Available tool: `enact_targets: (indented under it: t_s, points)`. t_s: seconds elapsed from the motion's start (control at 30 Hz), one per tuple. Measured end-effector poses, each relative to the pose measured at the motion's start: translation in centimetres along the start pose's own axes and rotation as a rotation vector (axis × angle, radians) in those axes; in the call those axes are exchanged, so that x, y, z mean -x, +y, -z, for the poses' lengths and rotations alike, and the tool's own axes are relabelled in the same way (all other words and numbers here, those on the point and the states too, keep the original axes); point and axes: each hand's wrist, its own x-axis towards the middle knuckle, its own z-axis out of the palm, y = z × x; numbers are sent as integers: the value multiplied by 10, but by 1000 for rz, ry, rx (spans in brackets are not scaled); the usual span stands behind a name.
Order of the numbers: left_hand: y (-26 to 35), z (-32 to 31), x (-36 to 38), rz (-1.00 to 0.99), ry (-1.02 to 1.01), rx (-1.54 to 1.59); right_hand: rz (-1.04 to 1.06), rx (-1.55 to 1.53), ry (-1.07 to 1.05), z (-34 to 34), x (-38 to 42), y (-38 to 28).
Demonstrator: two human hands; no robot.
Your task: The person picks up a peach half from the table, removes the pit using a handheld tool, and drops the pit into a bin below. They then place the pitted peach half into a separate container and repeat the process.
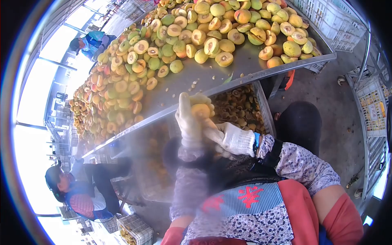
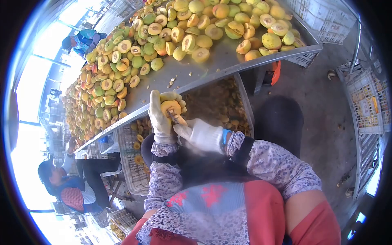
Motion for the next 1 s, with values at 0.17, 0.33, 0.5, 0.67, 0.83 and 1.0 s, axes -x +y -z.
enact_targets:
  t_s: [0.17,0.33,0.5,0.67,0.83,1.0]
  points:
    - [3,-1,1,113,-69,160,-577,-843,-446,14,1,-12]
    - [1,1,-2,210,-95,380,-524,-820,-545,18,-1,-5]
    - [1,-3,3,31,-99,246,-279,-181,-258,6,-8,-3]
    - [-4,2,-1,-55,-137,169,-594,-1183,-786,15,-11,20]
    - [1,-2,0,230,-98,675,-214,-86,-280,13,-5,0]
    - [0,2,9,238,-36,767,203,352,-163,13,-5,3]
